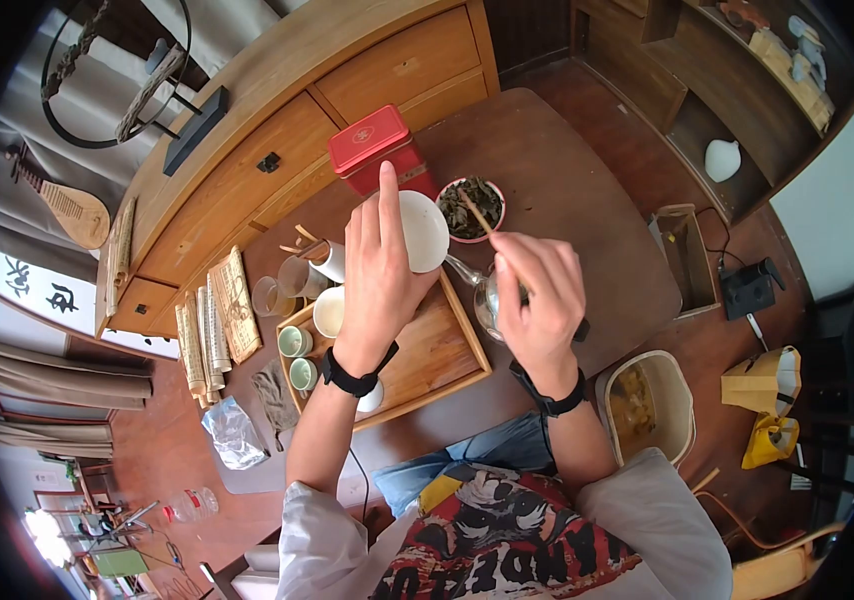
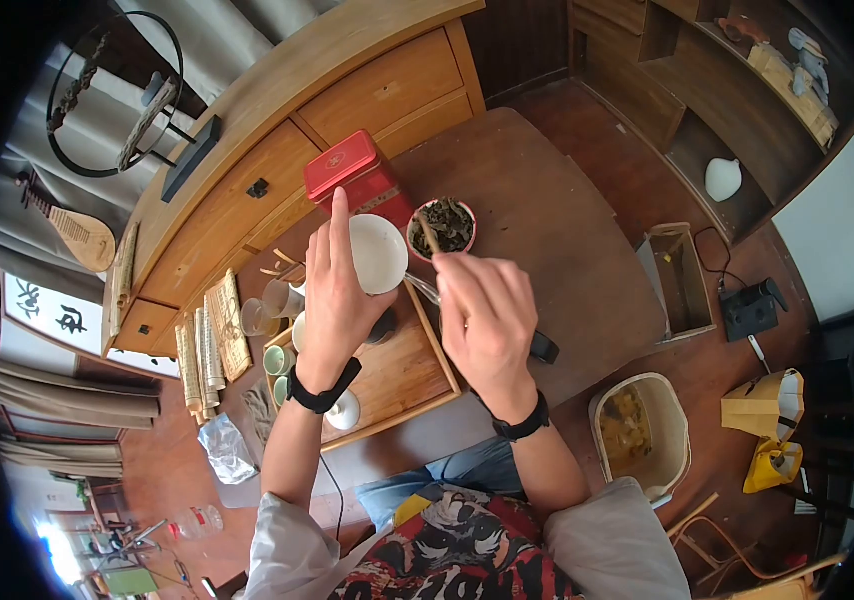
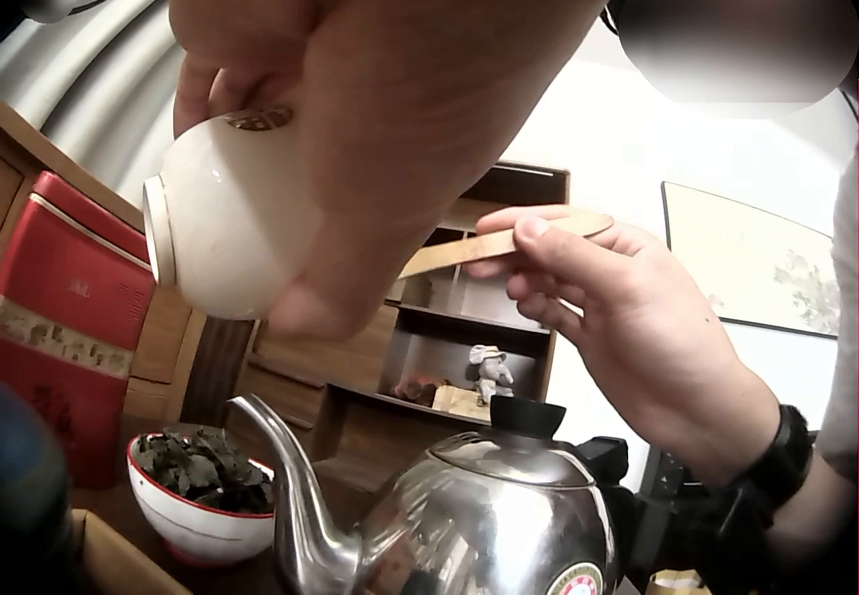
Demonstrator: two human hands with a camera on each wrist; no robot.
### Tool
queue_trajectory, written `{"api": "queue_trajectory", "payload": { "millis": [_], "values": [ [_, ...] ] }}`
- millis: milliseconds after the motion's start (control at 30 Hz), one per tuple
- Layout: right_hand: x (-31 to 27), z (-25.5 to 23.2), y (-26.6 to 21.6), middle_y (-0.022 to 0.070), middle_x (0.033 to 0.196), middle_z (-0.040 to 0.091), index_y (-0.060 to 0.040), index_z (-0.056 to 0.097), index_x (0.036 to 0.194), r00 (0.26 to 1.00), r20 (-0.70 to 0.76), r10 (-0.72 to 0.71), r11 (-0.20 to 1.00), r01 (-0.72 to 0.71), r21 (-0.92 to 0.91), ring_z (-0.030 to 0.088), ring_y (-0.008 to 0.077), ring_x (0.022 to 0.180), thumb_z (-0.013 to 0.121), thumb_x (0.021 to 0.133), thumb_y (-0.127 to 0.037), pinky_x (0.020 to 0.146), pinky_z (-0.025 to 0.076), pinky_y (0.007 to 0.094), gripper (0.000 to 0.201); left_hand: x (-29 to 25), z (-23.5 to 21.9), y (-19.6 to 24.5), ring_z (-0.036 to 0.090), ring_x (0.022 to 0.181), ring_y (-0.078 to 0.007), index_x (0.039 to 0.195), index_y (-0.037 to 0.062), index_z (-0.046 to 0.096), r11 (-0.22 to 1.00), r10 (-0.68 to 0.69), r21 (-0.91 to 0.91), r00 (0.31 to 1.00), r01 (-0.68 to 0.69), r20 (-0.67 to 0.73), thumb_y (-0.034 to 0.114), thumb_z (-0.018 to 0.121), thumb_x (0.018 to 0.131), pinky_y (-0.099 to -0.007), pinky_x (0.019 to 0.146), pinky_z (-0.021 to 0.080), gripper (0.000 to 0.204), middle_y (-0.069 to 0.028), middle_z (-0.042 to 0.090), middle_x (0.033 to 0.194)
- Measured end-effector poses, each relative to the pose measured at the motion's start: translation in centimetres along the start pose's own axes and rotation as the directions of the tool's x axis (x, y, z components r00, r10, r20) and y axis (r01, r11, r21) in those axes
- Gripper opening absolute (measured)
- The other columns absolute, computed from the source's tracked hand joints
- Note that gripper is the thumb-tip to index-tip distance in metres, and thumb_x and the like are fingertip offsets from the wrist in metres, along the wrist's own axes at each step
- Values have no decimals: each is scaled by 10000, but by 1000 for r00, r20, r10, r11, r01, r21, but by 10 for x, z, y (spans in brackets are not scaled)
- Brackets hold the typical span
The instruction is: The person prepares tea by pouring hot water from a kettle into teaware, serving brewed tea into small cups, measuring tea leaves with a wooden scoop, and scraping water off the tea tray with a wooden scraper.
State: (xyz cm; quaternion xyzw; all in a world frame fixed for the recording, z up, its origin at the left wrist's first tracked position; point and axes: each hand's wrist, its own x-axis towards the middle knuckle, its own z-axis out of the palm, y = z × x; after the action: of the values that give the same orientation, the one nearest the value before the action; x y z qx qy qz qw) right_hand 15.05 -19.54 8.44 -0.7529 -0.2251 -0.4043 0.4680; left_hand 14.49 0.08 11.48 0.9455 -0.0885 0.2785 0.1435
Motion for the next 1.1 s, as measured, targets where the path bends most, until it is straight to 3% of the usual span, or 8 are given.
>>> {"api": "queue_trajectory", "payload": {
  "millis": [100, 233, 433, 533, 633, 767, 1100],
  "values": [
    [0, -1, 4, 102, 1075, 796, -23, 794, 1156, 999, -10, 39, 999, -39, 31, 715, 290, 918, 794, 900, 63, 799, 553, 407, 271, -2, 1, -2, 616, 1195, -442, 1746, 20, 248, 999, -28, -20, 1000, 28, 13, 9, 952, 660, -534, 1046, 535, 1295, -222, 629, 1294],
    [2, -3, -5, 123, 1077, 797, -13, 792, 1163, 996, 83, 14, 967, -34, 254, 719, 314, 919, 800, 894, 73, 791, 589, 407, 283, -1, -1, 3, 614, 1203, -445, 1744, 18, 250, 998, -34, -55, 999, 36, 31, 16, 951, 661, -531, 1060, 531, 1291, -230, 628, 1306],
    [-1, -1, 2, 102, 1089, 802, -20, 795, 1161, 992, 125, -12, 980, -13, 200, 718, 302, 927, 803, 890, 64, 798, 599, 404, 284, 0, -4, 6, 608, 1217, -445, 1746, 26, 251, 999, -28, -44, 999, 29, 32, 15, 948, 666, -528, 1071, 528, 1285, -232, 625, 1320],
    [1, -2, 6, 97, 1081, 798, -17, 800, 1146, 997, 67, -42, 994, 35, 102, 720, 302, 924, 804, 882, 66, 791, 598, 399, 277, 0, -4, 6, 607, 1220, -445, 1744, 26, 256, 999, -32, -36, 999, 33, 39, 12, 949, 663, -528, 1074, 528, 1284, -231, 624, 1319],
    [4, -5, 6, 100, 1074, 797, -16, 800, 1147, 1000, 26, 12, 992, -15, 128, 723, 303, 925, 803, 875, 76, 790, 598, 396, 286, -1, -4, 6, 605, 1227, -447, 1742, 22, 262, 998, -39, -46, 999, 41, 37, 8, 947, 661, -531, 1082, 524, 1279, -232, 623, 1325],
    [4, -8, 0, 110, 1069, 799, -17, 800, 1149, 995, 101, -22, 968, -4, 251, 725, 308, 926, 801, 876, 83, 785, 599, 397, 291, 1, -6, 10, 604, 1233, -450, 1742, 24, 267, 998, -37, -55, 998, 40, 48, 4, 949, 655, -535, 1089, 520, 1284, -234, 622, 1334],
    [-2, -6, 3, 92, 1112, 802, -31, 799, 1162, 989, 143, -47, 982, 20, 186, 718, 296, 955, 809, 848, 67, 824, 602, 402, 330, 0, -6, 11, 605, 1245, -448, 1746, 33, 265, 998, -31, -61, 999, 33, 41, 7, 954, 660, -534, 1084, 523, 1286, -229, 617, 1349]
  ]
}}
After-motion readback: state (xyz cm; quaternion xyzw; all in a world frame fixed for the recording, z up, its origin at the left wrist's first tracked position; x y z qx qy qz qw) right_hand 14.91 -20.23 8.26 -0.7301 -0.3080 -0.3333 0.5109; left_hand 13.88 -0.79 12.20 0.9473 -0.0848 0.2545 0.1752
